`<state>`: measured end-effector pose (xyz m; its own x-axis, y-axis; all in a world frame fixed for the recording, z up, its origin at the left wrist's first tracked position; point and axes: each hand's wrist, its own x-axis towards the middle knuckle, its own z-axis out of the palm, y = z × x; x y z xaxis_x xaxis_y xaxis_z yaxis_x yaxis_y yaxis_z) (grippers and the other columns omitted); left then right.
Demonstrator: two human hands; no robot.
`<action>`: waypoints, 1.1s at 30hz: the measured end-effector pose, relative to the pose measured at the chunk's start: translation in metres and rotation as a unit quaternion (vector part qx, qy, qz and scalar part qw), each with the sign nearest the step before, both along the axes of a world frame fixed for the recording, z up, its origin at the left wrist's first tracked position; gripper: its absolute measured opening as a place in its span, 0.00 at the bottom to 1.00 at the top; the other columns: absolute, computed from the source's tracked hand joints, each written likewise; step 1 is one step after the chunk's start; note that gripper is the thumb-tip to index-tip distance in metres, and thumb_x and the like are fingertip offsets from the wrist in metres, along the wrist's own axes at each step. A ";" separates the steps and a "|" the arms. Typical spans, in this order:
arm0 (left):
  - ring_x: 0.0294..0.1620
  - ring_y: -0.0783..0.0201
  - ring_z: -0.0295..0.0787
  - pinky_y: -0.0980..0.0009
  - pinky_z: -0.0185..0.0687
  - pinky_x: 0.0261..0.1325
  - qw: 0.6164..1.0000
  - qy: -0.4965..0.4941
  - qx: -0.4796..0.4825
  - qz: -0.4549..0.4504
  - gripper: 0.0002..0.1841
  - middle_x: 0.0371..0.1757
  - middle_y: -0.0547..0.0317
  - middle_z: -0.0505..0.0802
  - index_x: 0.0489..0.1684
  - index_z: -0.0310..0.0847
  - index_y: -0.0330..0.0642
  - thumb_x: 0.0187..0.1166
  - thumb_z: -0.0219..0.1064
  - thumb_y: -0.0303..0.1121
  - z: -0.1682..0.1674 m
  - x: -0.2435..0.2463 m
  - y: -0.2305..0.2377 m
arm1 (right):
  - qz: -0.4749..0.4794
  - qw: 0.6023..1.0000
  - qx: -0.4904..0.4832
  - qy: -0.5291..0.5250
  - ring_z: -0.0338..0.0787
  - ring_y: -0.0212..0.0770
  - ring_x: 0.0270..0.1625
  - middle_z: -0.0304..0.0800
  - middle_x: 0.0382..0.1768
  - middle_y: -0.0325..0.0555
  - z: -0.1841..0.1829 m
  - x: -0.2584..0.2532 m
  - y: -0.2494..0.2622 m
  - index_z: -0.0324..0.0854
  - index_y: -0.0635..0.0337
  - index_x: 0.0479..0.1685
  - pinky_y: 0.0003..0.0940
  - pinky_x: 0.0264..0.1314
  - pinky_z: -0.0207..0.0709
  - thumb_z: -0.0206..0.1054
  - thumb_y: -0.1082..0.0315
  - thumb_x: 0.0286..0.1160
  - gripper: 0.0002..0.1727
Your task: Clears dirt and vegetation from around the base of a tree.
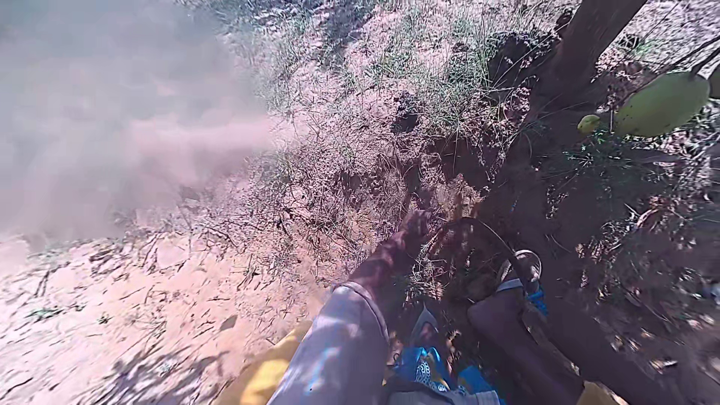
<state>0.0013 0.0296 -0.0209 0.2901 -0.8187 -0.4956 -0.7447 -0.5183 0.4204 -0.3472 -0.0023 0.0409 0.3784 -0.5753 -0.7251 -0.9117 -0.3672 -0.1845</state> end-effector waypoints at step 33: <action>0.84 0.32 0.70 0.35 0.67 0.79 0.986 -0.102 -0.120 0.055 0.33 0.90 0.37 0.67 0.91 0.63 0.46 0.82 0.65 0.29 0.041 0.037 -0.072 | -0.062 0.980 -0.070 -0.176 0.89 0.78 0.47 0.87 0.44 0.79 0.012 -0.035 0.024 0.74 0.78 0.71 0.73 0.51 0.76 0.63 0.59 0.85 0.29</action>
